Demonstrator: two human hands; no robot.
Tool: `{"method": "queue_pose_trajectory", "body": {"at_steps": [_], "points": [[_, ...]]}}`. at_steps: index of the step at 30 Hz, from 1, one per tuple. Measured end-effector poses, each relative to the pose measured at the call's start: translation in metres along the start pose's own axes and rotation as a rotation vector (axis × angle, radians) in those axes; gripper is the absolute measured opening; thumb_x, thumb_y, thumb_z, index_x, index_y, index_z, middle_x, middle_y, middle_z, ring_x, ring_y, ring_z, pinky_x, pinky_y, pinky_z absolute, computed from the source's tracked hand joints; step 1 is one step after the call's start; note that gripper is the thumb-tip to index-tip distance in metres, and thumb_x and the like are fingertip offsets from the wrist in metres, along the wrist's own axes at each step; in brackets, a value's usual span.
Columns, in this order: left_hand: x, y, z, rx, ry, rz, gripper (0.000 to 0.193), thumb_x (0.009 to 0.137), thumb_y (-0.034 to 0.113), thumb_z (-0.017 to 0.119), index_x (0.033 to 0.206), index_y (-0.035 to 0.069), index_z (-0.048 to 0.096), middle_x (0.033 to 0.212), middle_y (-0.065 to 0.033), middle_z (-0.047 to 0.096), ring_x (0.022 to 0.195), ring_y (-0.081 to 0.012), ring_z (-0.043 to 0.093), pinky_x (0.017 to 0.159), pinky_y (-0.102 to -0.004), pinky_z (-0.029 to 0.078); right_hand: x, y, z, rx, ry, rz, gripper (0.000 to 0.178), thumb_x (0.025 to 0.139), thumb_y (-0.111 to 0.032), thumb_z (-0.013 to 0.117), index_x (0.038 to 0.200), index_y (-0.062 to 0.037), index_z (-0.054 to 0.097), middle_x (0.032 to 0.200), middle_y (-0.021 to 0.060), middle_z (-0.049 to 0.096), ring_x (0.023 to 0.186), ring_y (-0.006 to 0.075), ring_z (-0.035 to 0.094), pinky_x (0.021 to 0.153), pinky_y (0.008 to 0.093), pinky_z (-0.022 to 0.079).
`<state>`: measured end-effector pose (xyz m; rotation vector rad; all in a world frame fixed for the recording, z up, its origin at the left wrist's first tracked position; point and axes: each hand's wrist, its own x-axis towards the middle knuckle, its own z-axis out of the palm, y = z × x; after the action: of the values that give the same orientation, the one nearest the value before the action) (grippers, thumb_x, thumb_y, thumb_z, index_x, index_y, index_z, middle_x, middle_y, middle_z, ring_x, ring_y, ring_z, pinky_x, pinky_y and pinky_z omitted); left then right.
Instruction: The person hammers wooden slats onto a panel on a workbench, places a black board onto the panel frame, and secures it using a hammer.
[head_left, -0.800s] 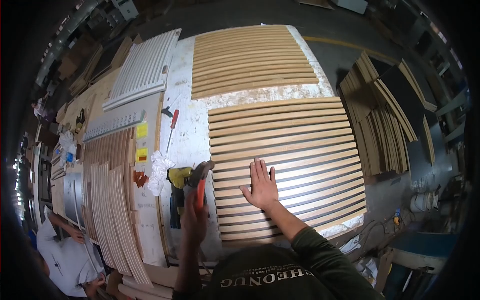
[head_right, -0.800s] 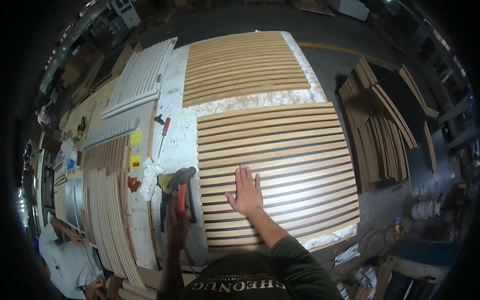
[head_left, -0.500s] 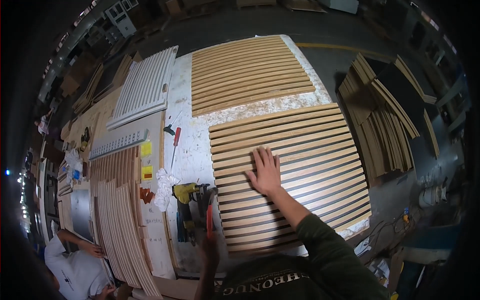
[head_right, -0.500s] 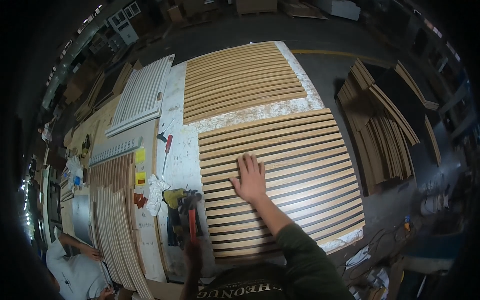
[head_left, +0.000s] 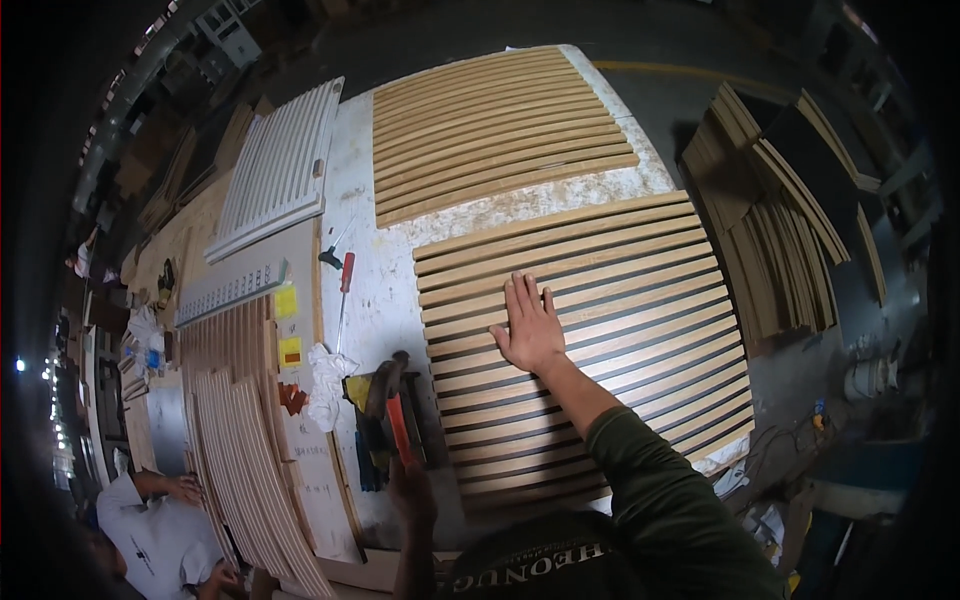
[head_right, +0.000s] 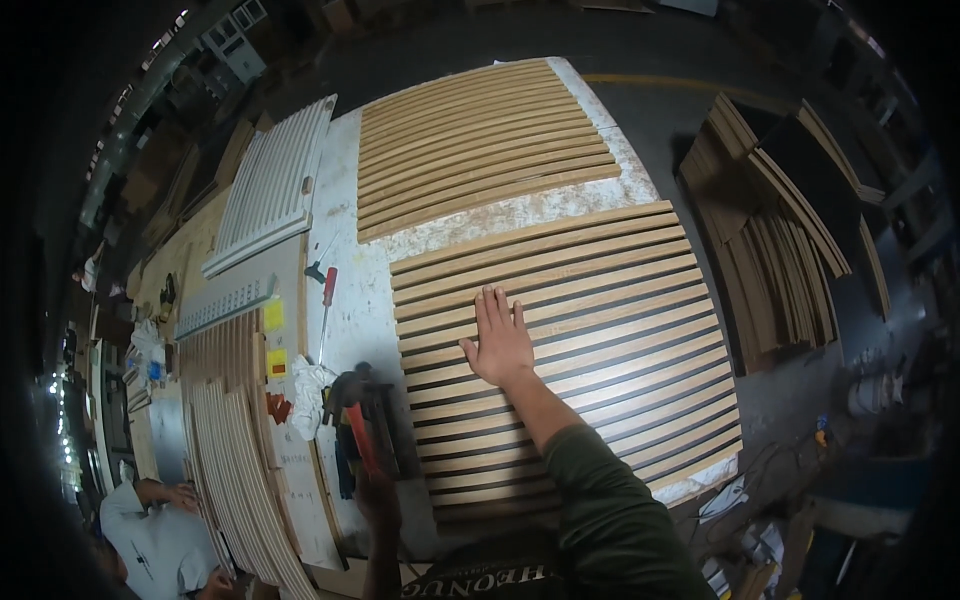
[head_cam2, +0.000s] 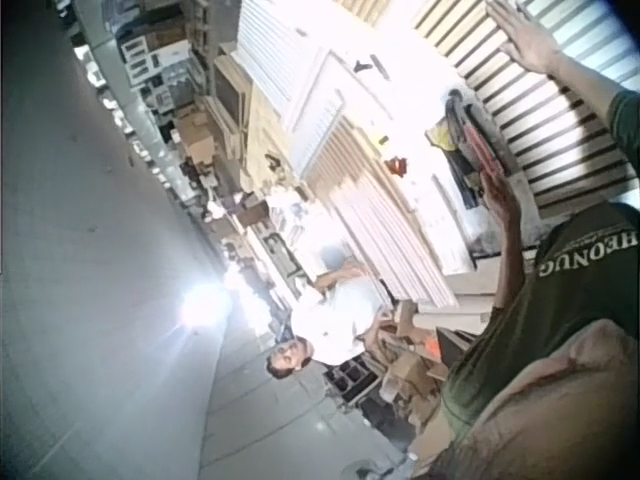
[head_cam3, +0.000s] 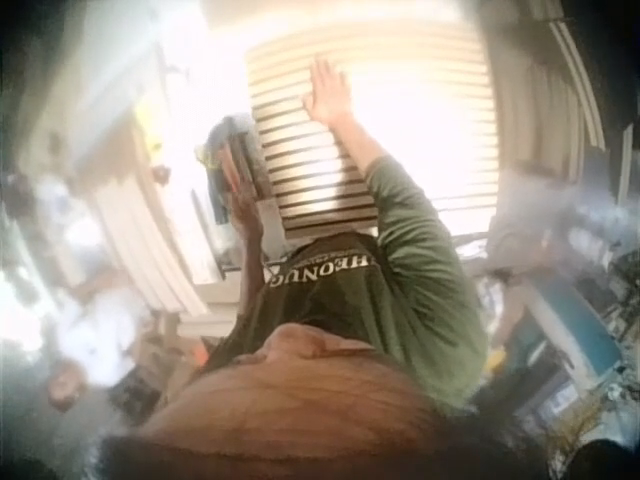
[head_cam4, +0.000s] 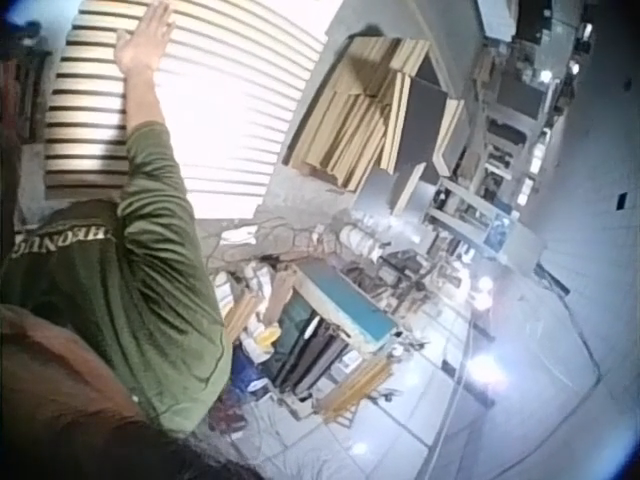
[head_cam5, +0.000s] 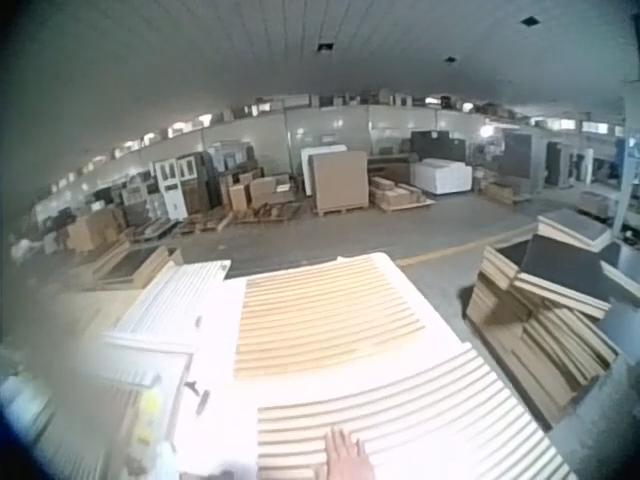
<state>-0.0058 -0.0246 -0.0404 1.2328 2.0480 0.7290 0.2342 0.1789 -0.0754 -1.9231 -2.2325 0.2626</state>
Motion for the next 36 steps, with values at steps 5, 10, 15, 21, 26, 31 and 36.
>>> {"method": "queue_pose_trajectory", "body": {"at_steps": [5,10,15,21,26,31,36], "points": [[0.009,0.005,0.018,0.047,-0.040,0.051,0.019,0.091,0.021,0.042,0.087,0.003,0.047,0.070,-0.0197,0.052,0.063,-0.0319,0.053,0.055,-0.0382,0.040,-0.001,-0.004,0.004,0.005,0.011,-0.010,0.070,0.087,-0.044,0.034,0.137,0.0011,0.016,0.144,0.0153,0.015,0.134,0.0273,0.009,0.108,0.0438,0.010],[0.017,0.032,0.011,0.069,0.017,-0.077,0.024,0.091,0.025,0.042,0.085,0.002,0.047,0.066,-0.0181,0.049,0.057,-0.0266,0.047,0.054,-0.0369,0.040,-0.001,-0.001,0.006,-0.003,0.008,-0.001,0.070,0.087,-0.043,0.035,0.137,0.0011,0.016,0.144,0.0160,0.015,0.134,0.0278,0.010,0.108,0.0438,0.011],[0.026,0.017,0.022,-0.193,0.066,-0.050,0.026,0.090,0.028,0.042,0.086,0.004,0.050,0.067,-0.0189,0.052,0.059,-0.0304,0.050,0.055,-0.0374,0.040,-0.001,-0.003,0.002,0.011,0.040,-0.017,0.069,0.086,-0.043,0.035,0.136,0.0015,0.017,0.143,0.0159,0.016,0.134,0.0276,0.011,0.108,0.0441,0.011],[0.045,0.000,0.029,0.227,-0.028,0.061,0.022,0.089,0.027,0.043,0.089,0.006,0.052,0.081,-0.0242,0.058,0.084,-0.0430,0.054,0.061,-0.0469,0.042,0.000,-0.002,0.010,0.021,0.015,-0.008,0.070,0.086,-0.043,0.036,0.136,0.0016,0.017,0.144,0.0158,0.016,0.134,0.0272,0.011,0.108,0.0444,0.011],[0.047,0.042,0.030,-0.079,0.082,-0.083,0.024,0.087,0.029,0.046,0.090,0.005,0.050,0.084,-0.0251,0.057,0.086,-0.0444,0.053,0.065,-0.0487,0.043,-0.004,0.000,0.004,0.016,0.026,-0.006,0.070,0.086,-0.044,0.035,0.137,0.0014,0.017,0.144,0.0155,0.016,0.134,0.0271,0.012,0.108,0.0443,0.011],[0.068,0.021,0.048,0.175,-0.023,-0.009,0.024,0.087,0.029,0.045,0.089,0.005,0.048,0.084,-0.0251,0.057,0.086,-0.0457,0.051,0.066,-0.0492,0.042,-0.002,-0.003,0.005,0.037,-0.043,0.001,0.070,0.087,-0.043,0.034,0.137,0.0013,0.016,0.144,0.0166,0.014,0.134,0.0289,0.010,0.108,0.0448,0.010],[0.061,0.058,0.041,0.077,0.063,0.078,0.023,0.088,0.026,0.045,0.087,0.003,0.047,0.076,-0.0242,0.055,0.074,-0.0417,0.055,0.060,-0.0441,0.043,-0.002,0.003,0.010,0.033,-0.008,0.001,0.070,0.087,-0.043,0.034,0.137,0.0015,0.016,0.144,0.0164,0.014,0.134,0.0288,0.010,0.108,0.0446,0.010]]}}
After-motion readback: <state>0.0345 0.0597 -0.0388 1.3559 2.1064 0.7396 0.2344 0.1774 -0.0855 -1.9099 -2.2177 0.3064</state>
